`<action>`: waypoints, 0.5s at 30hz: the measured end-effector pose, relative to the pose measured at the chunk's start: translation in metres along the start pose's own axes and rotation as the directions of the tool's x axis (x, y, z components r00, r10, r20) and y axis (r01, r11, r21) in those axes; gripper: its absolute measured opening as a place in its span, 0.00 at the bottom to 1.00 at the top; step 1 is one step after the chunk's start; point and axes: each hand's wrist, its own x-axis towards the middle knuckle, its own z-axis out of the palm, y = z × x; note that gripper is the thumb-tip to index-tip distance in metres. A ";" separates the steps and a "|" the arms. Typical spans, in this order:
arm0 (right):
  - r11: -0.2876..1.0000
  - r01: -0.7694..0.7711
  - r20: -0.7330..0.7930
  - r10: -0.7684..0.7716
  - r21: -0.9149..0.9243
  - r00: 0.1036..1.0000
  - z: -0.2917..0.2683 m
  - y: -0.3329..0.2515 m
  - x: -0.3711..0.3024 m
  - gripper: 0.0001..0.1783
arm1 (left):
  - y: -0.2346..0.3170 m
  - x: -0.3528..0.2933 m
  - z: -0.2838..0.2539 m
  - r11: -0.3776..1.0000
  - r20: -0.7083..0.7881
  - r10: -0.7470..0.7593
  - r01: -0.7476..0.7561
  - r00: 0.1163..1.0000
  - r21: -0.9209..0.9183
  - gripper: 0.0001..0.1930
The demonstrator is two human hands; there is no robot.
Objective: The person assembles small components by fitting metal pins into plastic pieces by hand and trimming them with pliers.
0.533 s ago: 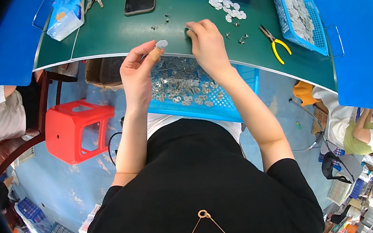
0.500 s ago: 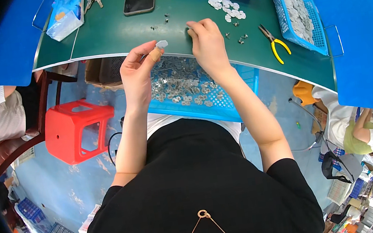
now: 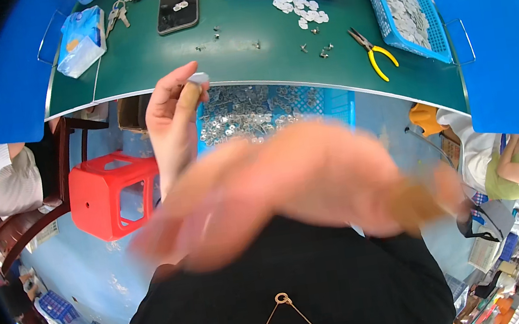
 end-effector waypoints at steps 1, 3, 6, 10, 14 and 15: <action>1.000 0.003 -0.008 -0.002 0.014 1.000 -0.001 0.004 -0.006 0.20 | 0.005 -0.002 0.001 1.000 -0.001 -0.007 0.007 1.000 0.008 0.12; 1.000 0.012 -0.027 -0.012 0.021 1.000 -0.004 0.003 -0.009 0.20 | 0.022 -0.001 0.012 0.954 0.198 0.143 -0.082 0.970 -0.287 0.12; 0.999 0.031 -0.070 -0.030 0.015 0.997 -0.010 0.002 -0.012 0.20 | 0.057 0.018 0.020 0.964 0.592 0.259 -0.166 0.763 -0.207 0.20; 0.999 0.034 -0.107 -0.029 0.042 0.994 -0.021 0.009 -0.005 0.21 | 0.077 0.036 0.034 0.940 0.568 0.161 0.049 0.807 -0.337 0.12; 0.998 0.029 -0.132 -0.022 0.058 0.991 -0.034 0.016 0.009 0.21 | 0.062 0.100 0.011 0.924 0.556 0.152 0.082 0.817 -0.374 0.10; 0.998 0.031 -0.141 -0.023 0.054 0.990 -0.037 0.018 0.012 0.21 | 0.062 0.101 0.012 0.918 0.558 0.153 0.092 0.816 -0.387 0.10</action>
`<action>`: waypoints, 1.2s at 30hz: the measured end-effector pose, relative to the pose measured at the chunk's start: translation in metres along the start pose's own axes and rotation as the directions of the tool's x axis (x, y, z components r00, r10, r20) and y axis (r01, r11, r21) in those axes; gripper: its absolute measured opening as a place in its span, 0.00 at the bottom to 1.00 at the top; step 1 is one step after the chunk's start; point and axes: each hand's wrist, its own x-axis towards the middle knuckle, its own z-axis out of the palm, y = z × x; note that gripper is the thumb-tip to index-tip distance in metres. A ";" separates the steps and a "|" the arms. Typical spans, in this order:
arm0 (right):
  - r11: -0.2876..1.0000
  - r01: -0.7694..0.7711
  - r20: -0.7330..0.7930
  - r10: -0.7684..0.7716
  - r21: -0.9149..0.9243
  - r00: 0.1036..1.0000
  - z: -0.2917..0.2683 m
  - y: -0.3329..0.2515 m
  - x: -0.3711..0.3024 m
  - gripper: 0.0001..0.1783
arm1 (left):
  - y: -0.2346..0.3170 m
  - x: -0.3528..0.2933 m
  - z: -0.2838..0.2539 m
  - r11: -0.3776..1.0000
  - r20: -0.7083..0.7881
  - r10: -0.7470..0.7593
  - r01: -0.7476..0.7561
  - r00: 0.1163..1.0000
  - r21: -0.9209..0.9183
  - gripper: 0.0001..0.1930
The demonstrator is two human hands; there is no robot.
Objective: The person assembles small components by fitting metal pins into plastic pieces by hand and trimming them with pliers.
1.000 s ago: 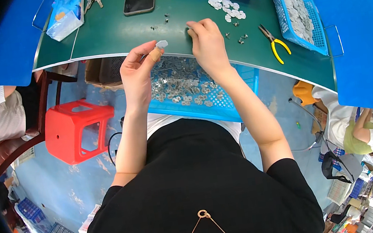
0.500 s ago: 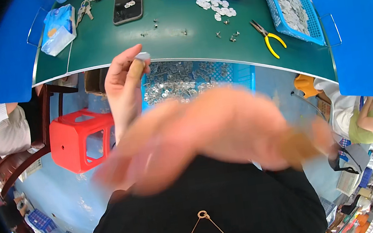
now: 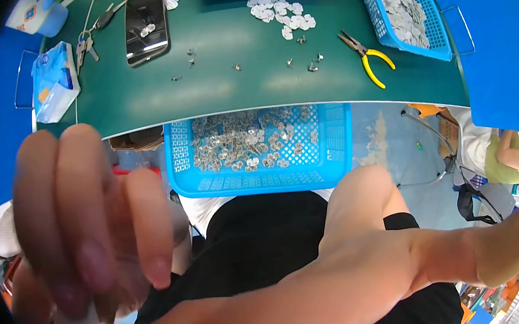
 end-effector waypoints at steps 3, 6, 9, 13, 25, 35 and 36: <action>1.000 0.016 0.006 -0.016 0.007 1.000 -0.004 0.002 0.015 0.21 | 0.011 -0.002 0.013 0.999 0.002 0.021 -0.021 1.000 -0.023 0.09; 0.999 0.049 0.028 -0.049 0.002 0.998 -0.012 0.001 0.035 0.22 | 0.022 -0.004 0.026 0.997 0.023 0.062 -0.061 0.998 -0.044 0.08; 0.997 0.079 0.053 -0.080 0.019 0.995 -0.009 0.000 0.052 0.22 | 0.043 -0.012 0.035 0.994 0.033 0.097 -0.095 0.995 -0.048 0.07; 0.991 0.087 0.108 -0.097 0.099 0.989 0.010 0.001 0.074 0.22 | 0.050 0.030 0.020 0.989 0.000 0.146 -0.146 0.989 -0.008 0.06; 0.298 -0.256 -0.199 0.210 -0.919 0.957 -0.034 0.043 0.063 0.13 | 0.074 0.053 -0.004 0.979 -0.001 0.098 -0.097 0.995 -0.178 0.03; 0.292 -0.129 -0.084 0.161 -0.948 0.983 -0.060 0.088 0.027 0.14 | -0.010 0.040 -0.025 0.989 -0.439 0.099 -0.038 0.893 0.146 0.10; 0.325 -0.128 -0.080 0.157 -0.937 0.984 -0.062 0.090 0.025 0.12 | -0.022 0.033 -0.026 0.987 -0.488 0.073 0.006 0.870 0.160 0.11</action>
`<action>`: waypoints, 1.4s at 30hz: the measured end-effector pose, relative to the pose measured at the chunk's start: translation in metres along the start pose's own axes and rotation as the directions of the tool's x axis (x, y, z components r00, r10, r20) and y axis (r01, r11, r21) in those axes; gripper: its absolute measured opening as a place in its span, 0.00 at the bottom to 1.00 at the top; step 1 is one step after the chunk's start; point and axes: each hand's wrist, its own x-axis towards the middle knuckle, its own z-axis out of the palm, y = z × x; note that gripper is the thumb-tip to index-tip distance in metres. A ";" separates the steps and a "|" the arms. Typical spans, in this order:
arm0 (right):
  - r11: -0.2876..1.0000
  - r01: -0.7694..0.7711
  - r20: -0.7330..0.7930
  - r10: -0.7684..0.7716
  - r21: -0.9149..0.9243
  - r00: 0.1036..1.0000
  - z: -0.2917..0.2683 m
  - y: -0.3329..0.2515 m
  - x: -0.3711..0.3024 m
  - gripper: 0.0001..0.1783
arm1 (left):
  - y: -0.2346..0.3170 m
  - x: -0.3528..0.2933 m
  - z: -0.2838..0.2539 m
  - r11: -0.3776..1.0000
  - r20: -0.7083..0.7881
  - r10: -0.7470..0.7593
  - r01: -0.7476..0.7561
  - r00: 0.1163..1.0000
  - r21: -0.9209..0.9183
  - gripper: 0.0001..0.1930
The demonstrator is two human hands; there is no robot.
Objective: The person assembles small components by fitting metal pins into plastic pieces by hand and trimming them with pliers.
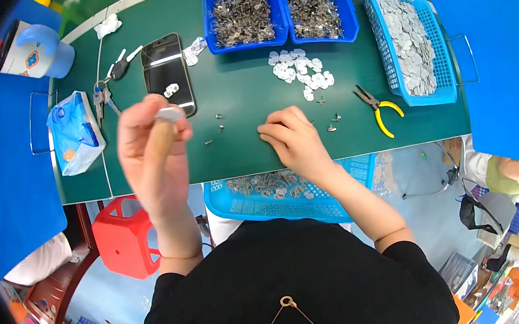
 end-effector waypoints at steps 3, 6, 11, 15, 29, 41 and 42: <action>0.999 0.031 -0.036 -0.031 0.024 0.999 0.002 0.005 0.002 0.10 | -0.035 -0.019 -0.012 0.978 -0.116 -0.163 0.176 0.980 0.110 0.12; 0.985 -0.046 -0.062 0.057 0.167 0.996 -0.004 0.002 0.000 0.07 | -0.055 -0.037 -0.010 0.960 -0.209 -0.200 0.234 0.957 0.153 0.12; 0.629 -0.227 -0.033 0.373 0.743 0.927 -0.024 -0.020 0.001 0.06 | -0.069 -0.047 0.001 0.927 -0.227 -0.245 0.296 0.943 0.230 0.13; 0.402 -0.151 -0.051 0.449 0.903 0.892 -0.026 -0.039 0.003 0.08 | -0.072 -0.053 0.014 0.914 -0.165 -0.190 0.236 0.968 0.331 0.15; 0.245 -0.161 0.040 0.436 0.956 0.899 -0.013 -0.052 0.007 0.09 | -0.059 -0.066 0.010 0.922 -0.151 -0.063 0.115 0.987 0.371 0.15; 0.404 -0.082 -0.082 0.372 0.911 0.925 -0.001 -0.058 0.005 0.07 | -0.053 -0.066 0.004 0.916 -0.176 -0.073 0.136 0.982 0.378 0.15; 0.447 -0.040 -0.121 0.326 0.894 0.938 -0.001 -0.056 0.004 0.07 | -0.053 -0.066 0.003 0.910 -0.165 -0.071 0.132 0.984 0.393 0.15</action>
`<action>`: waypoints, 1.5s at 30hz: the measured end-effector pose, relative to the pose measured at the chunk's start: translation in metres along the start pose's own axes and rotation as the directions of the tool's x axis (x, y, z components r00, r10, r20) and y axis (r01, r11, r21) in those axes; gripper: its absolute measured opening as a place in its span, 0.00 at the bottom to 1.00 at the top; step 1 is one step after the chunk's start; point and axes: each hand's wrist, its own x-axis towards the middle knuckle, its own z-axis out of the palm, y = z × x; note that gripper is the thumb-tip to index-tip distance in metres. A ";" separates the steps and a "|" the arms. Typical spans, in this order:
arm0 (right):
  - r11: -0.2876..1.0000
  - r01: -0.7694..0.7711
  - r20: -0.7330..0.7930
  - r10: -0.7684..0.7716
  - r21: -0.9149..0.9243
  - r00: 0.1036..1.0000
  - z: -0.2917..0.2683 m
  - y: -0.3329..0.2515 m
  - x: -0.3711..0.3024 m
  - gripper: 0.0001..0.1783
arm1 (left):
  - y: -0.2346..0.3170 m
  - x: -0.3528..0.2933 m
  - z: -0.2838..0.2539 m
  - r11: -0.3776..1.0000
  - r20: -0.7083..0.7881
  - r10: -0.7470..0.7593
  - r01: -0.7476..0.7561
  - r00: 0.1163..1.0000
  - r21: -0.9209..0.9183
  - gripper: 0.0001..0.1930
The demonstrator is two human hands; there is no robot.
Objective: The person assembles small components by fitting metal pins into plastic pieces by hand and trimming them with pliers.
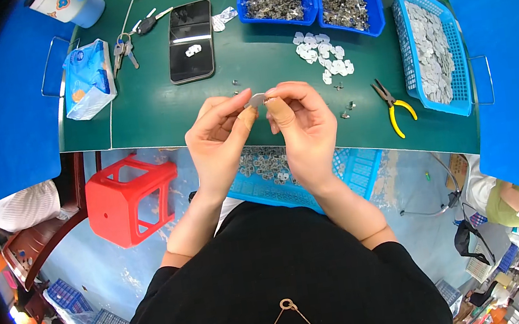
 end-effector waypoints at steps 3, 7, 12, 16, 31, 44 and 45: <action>1.000 -0.029 -0.039 0.029 0.006 0.999 0.007 0.000 -0.001 0.07 | -0.002 0.001 0.002 1.000 0.006 0.016 -0.016 1.000 -0.009 0.16; 0.993 0.034 -0.074 -0.042 -0.116 0.996 0.007 0.005 0.001 0.06 | -0.002 0.002 0.007 0.999 0.009 0.032 -0.031 0.999 -0.030 0.16; 0.955 0.131 -0.044 -0.148 -0.265 0.988 0.005 0.009 0.002 0.06 | 0.000 0.003 0.007 0.993 0.035 -0.020 0.024 0.999 -0.117 0.15; 0.984 0.112 -0.080 -0.123 -0.137 0.989 0.008 0.009 0.002 0.05 | -0.004 0.005 0.005 0.971 0.022 -0.115 0.117 0.993 -0.206 0.14; 0.984 0.066 -0.093 -0.082 -0.165 0.992 0.006 0.011 0.003 0.04 | -0.010 0.003 0.009 0.974 0.020 -0.063 0.066 0.998 -0.219 0.15; 0.875 0.269 -0.075 -0.324 -0.403 0.943 0.007 0.021 -0.001 0.07 | -0.013 -0.001 0.008 0.990 0.001 0.033 -0.033 0.999 -0.134 0.15; 0.858 0.282 -0.077 -0.345 -0.429 0.935 0.007 0.021 -0.001 0.08 | -0.013 -0.001 0.008 0.989 0.013 0.030 -0.028 0.999 -0.144 0.15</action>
